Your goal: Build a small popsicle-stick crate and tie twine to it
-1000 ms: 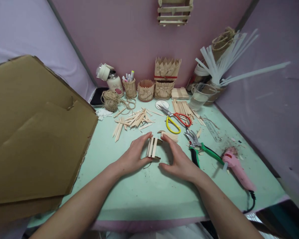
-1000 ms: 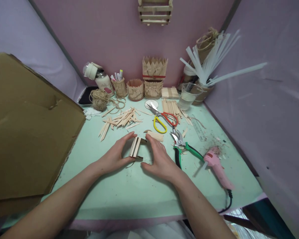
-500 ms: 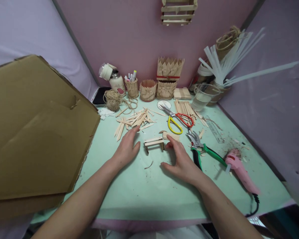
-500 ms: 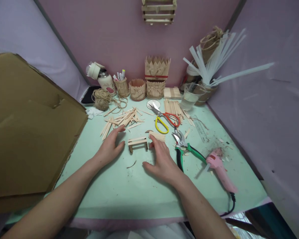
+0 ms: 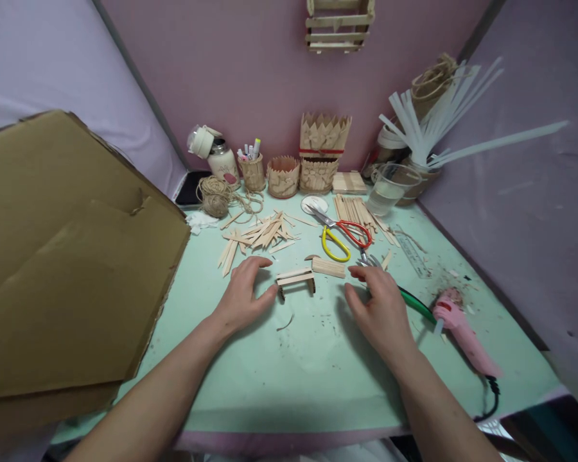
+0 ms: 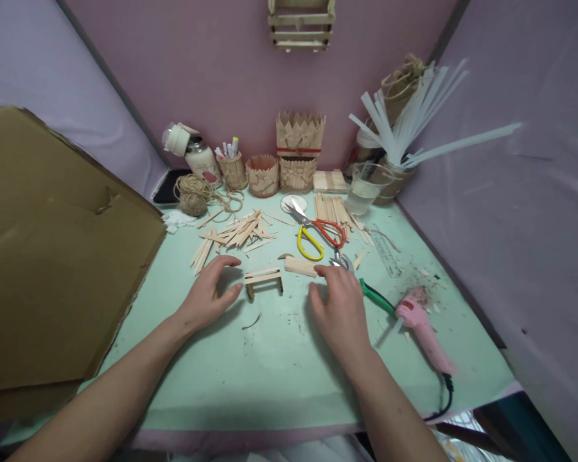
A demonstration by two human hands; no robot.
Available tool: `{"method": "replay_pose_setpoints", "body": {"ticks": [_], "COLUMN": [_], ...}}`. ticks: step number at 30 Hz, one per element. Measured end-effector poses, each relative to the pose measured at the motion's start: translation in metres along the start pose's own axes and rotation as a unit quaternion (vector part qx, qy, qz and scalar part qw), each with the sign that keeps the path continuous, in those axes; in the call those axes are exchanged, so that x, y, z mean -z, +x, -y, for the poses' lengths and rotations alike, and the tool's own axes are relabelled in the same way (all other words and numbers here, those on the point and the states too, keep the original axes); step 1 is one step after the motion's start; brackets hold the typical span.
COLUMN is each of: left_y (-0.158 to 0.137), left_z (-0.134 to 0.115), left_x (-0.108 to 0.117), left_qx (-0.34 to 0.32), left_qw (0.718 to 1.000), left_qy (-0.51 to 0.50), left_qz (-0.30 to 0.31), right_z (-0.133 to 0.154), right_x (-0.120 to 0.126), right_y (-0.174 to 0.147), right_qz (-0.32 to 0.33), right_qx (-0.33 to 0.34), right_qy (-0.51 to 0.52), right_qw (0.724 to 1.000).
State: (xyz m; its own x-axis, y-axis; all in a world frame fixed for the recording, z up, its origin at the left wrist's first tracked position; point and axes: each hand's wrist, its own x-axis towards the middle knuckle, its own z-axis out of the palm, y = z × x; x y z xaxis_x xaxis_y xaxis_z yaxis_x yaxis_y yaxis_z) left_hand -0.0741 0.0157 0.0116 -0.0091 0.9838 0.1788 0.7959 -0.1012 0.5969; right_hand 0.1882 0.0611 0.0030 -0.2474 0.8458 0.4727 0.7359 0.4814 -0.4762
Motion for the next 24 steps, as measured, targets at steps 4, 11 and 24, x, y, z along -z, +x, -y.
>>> {"method": "replay_pose_setpoints", "body": {"ticks": [4,11,24], "left_y": [-0.004,-0.004,-0.003], "left_z": [-0.005,-0.003,-0.004], "left_x": [-0.003,-0.009,-0.006], "left_qx": [-0.02,-0.026,-0.032], "left_qw": [0.998,0.996,0.995], "left_qy": [0.008,0.027,0.01], "left_qz": [0.051,0.08,0.09], "right_z": [-0.004,-0.005,-0.015], "right_x": [0.019,0.003,-0.015], "right_y": [0.011,0.03,0.021], "right_qz": [0.086,0.181,0.133], "right_qx": [0.014,-0.015,-0.019], "right_qy": [-0.145,-0.209,-0.185], "right_qw": [0.986,0.961,0.973]}}
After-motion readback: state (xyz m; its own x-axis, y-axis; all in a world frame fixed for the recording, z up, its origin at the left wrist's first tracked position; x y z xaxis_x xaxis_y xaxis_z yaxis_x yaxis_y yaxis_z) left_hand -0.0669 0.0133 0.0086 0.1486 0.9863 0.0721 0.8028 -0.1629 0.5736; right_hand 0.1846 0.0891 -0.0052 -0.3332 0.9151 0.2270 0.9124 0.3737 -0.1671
